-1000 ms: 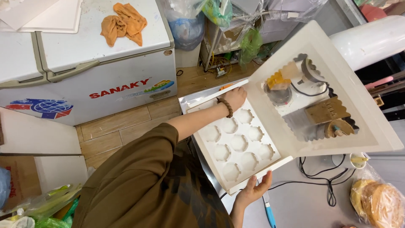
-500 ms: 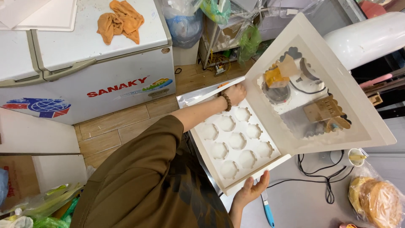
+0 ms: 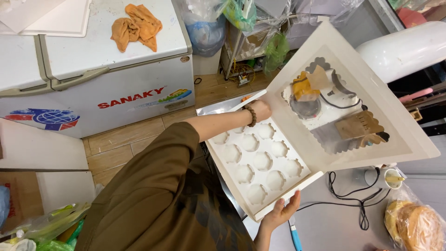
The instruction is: The person assembles a cardboard pastry box insert by folding the tabs, places the insert into a large cake box, and then fills the insert slots with small tarts.
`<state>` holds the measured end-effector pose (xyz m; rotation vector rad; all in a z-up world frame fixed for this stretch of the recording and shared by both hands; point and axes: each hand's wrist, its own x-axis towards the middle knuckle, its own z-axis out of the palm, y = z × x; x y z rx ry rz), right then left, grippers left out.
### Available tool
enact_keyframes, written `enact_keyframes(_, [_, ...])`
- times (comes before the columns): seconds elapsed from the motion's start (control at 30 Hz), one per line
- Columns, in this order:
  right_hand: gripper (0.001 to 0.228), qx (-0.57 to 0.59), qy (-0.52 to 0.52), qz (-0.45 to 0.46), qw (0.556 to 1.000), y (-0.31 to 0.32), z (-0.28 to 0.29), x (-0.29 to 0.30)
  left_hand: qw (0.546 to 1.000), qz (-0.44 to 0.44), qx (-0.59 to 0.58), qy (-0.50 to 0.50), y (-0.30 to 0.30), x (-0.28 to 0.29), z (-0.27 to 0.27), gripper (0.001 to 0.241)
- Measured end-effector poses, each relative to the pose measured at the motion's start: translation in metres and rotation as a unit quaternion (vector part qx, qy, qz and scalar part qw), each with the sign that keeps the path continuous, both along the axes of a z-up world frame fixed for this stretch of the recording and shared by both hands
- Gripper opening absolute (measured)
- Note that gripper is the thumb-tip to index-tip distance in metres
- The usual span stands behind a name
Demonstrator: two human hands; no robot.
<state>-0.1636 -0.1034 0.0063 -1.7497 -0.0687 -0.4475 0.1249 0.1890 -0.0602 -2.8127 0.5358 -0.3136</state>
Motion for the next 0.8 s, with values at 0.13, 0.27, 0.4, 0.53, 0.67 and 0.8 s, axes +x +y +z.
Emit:
enact_keyframes(0.13, [0.067, 0.007, 0.001, 0.010, 1.000, 0.000, 0.009, 0.001, 0.995, -0.037, 0.087, 0.030, -0.008, 0.010, -0.010, 0.014])
enact_keyframes(0.27, [0.068, 0.013, 0.003, 0.013, 1.000, 0.003, 0.010, -0.001, 0.996, -0.056, 0.065, 0.037, -0.009, 0.016, -0.015, 0.015])
enact_keyframes(0.4, [0.067, 0.023, 0.009, 0.005, 1.000, 0.007, 0.010, -0.005, 1.000, 0.010, 0.012, 0.014, -0.020, -0.004, -0.001, 0.016])
enact_keyframes(0.53, [0.067, 0.035, 0.015, -0.011, 0.999, 0.014, 0.004, -0.010, 0.981, 0.166, -0.019, 0.096, -0.019, -0.028, 0.037, 0.023])
enact_keyframes(0.67, [0.067, 0.002, 0.017, -0.020, 1.000, 0.014, 0.001, -0.009, 0.956, 0.235, -0.015, 0.176, -0.008, -0.035, 0.063, 0.040])
enact_keyframes(0.8, [0.069, 0.007, 0.022, -0.015, 1.000, 0.013, 0.005, -0.010, 0.942, 0.261, -0.009, 0.212, -0.002, -0.041, 0.078, 0.055])
